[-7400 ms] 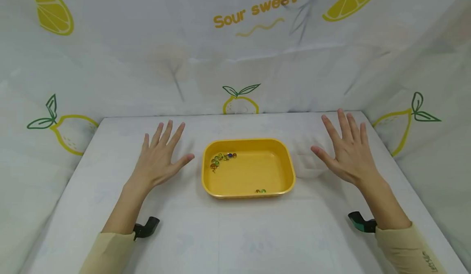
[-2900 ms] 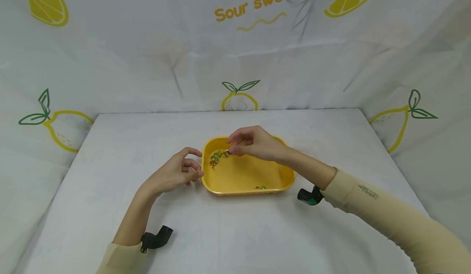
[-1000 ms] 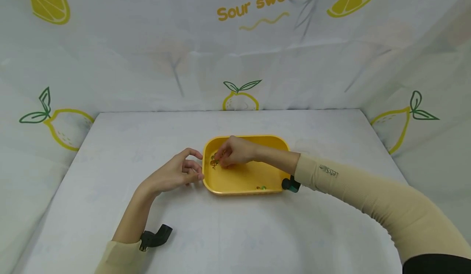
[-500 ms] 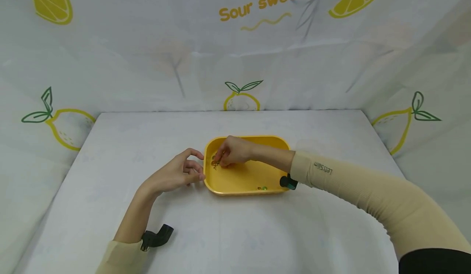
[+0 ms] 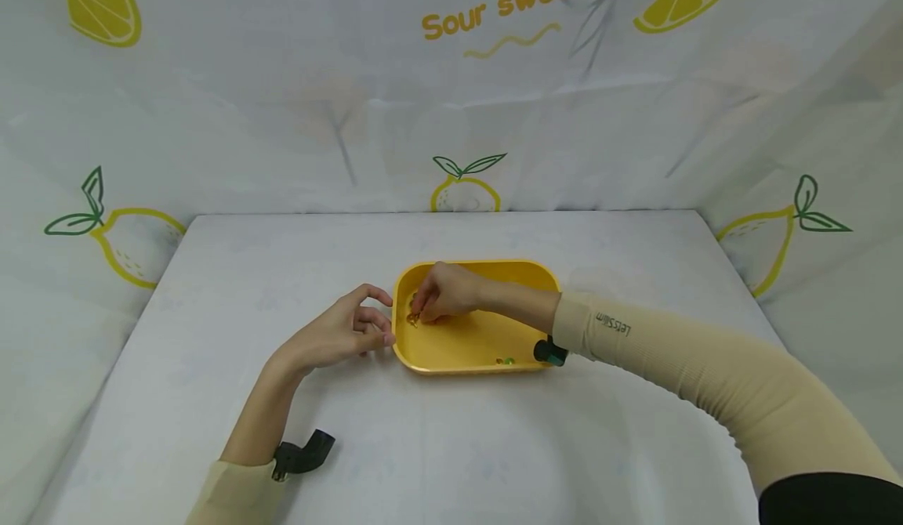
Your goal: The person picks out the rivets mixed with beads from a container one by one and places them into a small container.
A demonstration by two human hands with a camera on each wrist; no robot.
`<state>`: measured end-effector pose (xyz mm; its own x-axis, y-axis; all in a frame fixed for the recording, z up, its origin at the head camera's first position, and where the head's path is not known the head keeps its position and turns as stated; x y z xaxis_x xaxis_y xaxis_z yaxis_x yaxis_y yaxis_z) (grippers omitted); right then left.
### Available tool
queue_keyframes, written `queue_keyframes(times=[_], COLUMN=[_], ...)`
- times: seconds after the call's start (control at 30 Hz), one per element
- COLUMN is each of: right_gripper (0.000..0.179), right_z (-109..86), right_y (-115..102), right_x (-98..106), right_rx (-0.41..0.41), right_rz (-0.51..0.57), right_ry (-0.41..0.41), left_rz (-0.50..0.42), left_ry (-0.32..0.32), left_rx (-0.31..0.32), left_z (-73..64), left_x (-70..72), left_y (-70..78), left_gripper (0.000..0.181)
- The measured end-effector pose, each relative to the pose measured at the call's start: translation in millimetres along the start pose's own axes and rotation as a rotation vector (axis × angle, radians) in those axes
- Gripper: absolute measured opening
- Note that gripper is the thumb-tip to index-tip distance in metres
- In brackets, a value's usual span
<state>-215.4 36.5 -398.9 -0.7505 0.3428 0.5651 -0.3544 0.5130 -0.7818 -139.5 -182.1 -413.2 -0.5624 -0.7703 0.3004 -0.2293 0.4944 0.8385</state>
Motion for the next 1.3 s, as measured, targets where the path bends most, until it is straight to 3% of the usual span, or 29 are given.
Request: queue_keyframes(times=[0.57,0.87,1.3], right_gripper=[0.013,0.011,0.01], right_z=[-4.1,-6.3,-23.8], right_y=[-2.9,-8.7,-21.7], right_x=[-1.8,1.8,13.5], right_rx=[-0.002,0.027,0.052], right_rz=[0.129,0.133,0.158], right_ry=[0.018,0.037,0.065], left_rz=[-0.005,-0.004,0.014], left_ry=[0.001,0.003,0.007], left_rx=[0.0,0.006,0.005], left_z=[1.3,1.2,0.5], left_x=[-1.1,-0.6,-0.5], left_y=[-0.2,-1.1,0.6], left_gripper=[0.055,0.054,0.054])
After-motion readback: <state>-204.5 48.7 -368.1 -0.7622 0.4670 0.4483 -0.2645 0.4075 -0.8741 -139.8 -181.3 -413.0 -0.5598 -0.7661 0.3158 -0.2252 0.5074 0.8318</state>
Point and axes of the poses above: each hand's wrist, its own z-axis towards the middle knuckle, its own x-axis out of the back of the hand, y = z × x, the point moved 2 cm from there along z, towards the middle knuckle, and after that the axes turned 11 degrees about x, right-handed, at the moved point
